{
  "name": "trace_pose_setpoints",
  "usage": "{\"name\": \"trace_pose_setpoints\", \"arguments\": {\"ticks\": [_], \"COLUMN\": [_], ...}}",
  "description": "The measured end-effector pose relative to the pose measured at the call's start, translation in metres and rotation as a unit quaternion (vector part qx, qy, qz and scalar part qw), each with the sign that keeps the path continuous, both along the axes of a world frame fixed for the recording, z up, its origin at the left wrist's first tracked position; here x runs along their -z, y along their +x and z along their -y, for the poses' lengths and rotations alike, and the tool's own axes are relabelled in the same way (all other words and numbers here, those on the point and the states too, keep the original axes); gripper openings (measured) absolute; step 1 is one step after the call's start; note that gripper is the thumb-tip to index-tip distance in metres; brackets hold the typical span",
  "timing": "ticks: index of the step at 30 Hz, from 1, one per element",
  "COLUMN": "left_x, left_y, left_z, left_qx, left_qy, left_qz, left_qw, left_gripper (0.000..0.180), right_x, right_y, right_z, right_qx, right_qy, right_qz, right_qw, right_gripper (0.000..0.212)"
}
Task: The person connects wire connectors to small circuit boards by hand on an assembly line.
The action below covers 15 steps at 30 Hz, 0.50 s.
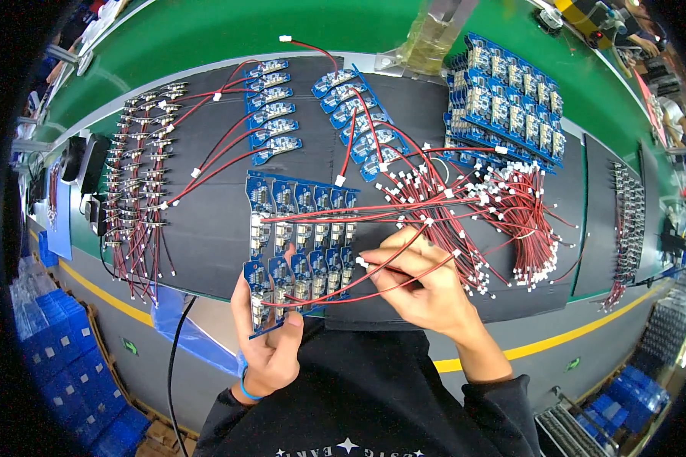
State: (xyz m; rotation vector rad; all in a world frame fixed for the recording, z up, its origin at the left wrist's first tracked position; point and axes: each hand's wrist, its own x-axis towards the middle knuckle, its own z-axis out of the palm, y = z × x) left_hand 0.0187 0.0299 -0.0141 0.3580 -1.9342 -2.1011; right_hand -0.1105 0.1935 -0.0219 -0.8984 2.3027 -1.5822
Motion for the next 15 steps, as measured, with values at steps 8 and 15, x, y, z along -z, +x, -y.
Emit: {"name": "trace_pose_setpoints", "arguments": {"ticks": [8,15], "left_x": [0.001,0.003], "left_y": [0.002,0.001], "left_z": [-0.003,0.001], "left_qx": [-0.004,0.012], "left_qy": [0.018,-0.020], "left_qz": [0.011,-0.014], "left_qw": [1.000,1.000], "left_gripper": [0.062,0.063], "right_x": [-0.003,-0.012], "right_y": [0.018,0.018], "right_z": [0.005,0.018], "right_qx": [-0.062,-0.089], "right_qy": [0.025,0.019], "right_qz": [-0.028,0.011], "right_qw": [0.997,0.996], "right_gripper": [0.030,0.024]}}
